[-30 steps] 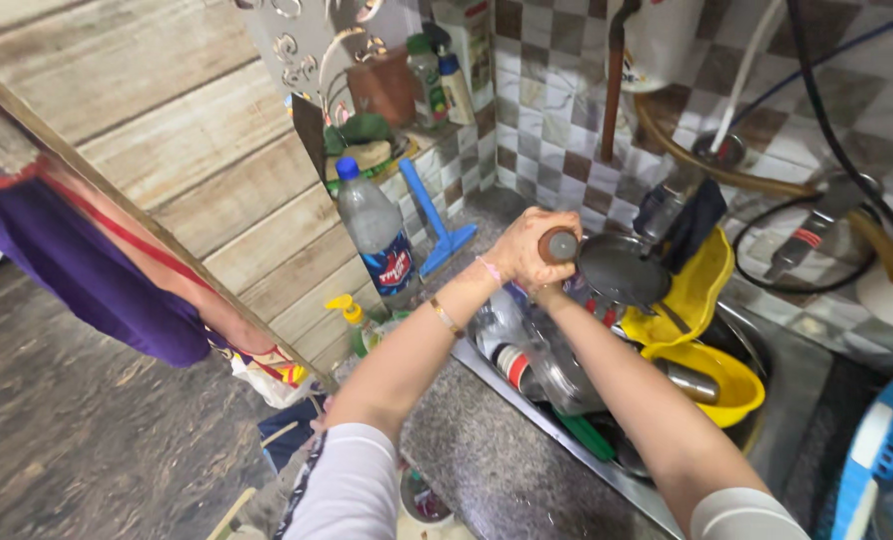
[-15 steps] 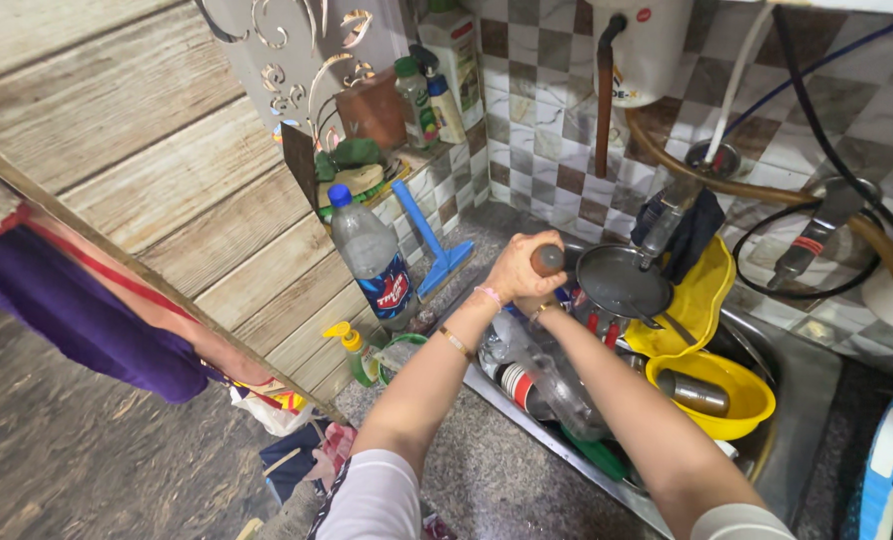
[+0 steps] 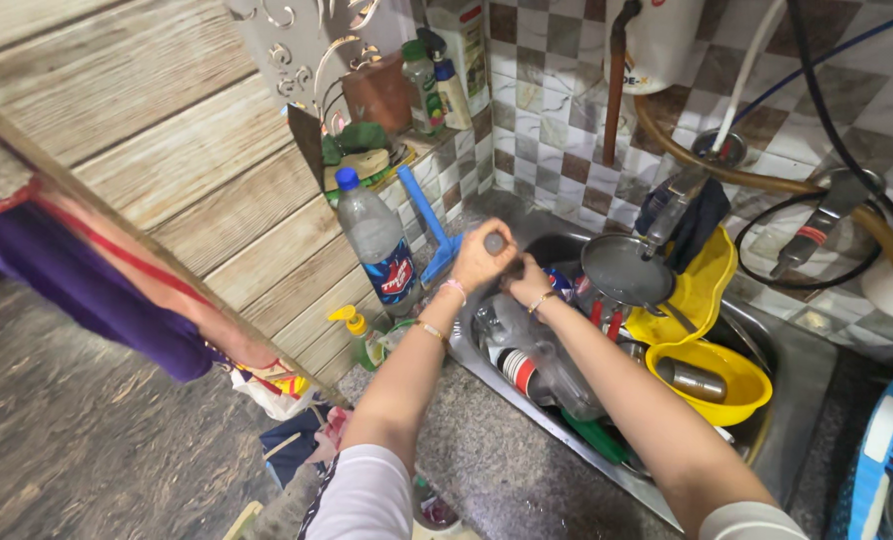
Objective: The person picks up an orange and grey stool from a kitchen floor, carries it through a living area into a bedroom, and places it down near a desk.
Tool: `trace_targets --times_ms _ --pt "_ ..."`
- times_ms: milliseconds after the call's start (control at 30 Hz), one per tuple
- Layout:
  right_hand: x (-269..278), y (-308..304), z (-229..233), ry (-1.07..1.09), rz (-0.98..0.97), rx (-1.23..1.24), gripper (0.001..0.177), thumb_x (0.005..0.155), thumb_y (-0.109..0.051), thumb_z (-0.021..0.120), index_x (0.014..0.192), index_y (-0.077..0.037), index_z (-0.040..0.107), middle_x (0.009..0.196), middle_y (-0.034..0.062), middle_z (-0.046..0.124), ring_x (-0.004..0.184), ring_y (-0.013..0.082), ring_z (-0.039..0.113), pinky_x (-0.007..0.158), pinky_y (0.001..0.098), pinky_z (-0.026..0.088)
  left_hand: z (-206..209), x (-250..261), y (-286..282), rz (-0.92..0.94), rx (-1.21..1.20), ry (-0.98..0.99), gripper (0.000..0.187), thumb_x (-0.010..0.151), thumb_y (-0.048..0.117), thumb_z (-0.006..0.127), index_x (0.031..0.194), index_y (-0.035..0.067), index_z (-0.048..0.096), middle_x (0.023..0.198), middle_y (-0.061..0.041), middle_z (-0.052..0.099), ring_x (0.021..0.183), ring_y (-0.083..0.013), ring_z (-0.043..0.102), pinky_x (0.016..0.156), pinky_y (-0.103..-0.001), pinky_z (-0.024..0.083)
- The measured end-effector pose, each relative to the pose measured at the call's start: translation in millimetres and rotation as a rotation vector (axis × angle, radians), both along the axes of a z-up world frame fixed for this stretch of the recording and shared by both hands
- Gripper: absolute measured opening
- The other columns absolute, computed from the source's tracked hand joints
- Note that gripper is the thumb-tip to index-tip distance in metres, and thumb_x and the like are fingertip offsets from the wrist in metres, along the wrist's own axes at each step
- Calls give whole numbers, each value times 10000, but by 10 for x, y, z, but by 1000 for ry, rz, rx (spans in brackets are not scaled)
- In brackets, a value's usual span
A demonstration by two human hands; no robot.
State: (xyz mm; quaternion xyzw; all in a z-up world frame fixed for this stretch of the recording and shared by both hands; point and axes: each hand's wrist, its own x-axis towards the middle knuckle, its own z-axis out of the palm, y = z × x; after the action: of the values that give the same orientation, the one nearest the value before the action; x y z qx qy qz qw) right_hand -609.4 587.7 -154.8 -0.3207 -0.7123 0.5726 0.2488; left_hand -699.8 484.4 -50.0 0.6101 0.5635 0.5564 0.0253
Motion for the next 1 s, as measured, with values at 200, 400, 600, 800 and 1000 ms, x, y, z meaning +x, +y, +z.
trace_targets --times_ms 200,400,600,800,1000 --pt "93 -90 103 60 95 135 478 778 19 615 1213 -31 424 923 131 643 792 168 644 666 293 526 166 -130 -220 272 76 -4 108 758 149 637 829 72 610 844 -89 668 832 -242 656 756 -326 500" --pt "889 -994 1162 314 412 335 395 792 99 488 1166 -25 472 1074 64 575 967 137 619 823 260 527 725 515 -1170 136 -138 190 260 778 275 627 946 79 595 903 -84 658 867 -258 642 784 -378 480" --pt "2073 -2325 2004 101 426 784 206 835 6 592 1040 1 577 991 123 658 897 218 672 795 294 536 848 1309 -2412 -168 -111 121 341 848 256 649 1104 63 534 1039 -91 619 929 -234 641 828 -331 513" --pt "2704 -3020 1729 49 416 747 229 802 -38 636 1030 -38 625 999 127 660 872 249 670 754 309 528 482 2053 -3170 -129 -180 -40 316 851 129 694 1127 125 541 1027 -38 614 935 -159 652 854 -285 559" --pt "3013 -3403 1200 -55 297 596 252 774 -24 646 1026 -46 647 972 133 677 810 238 684 685 296 532 89 2457 -3534 -64 -292 -10 347 858 154 654 1179 115 528 1088 -61 600 991 -221 620 883 -322 524"
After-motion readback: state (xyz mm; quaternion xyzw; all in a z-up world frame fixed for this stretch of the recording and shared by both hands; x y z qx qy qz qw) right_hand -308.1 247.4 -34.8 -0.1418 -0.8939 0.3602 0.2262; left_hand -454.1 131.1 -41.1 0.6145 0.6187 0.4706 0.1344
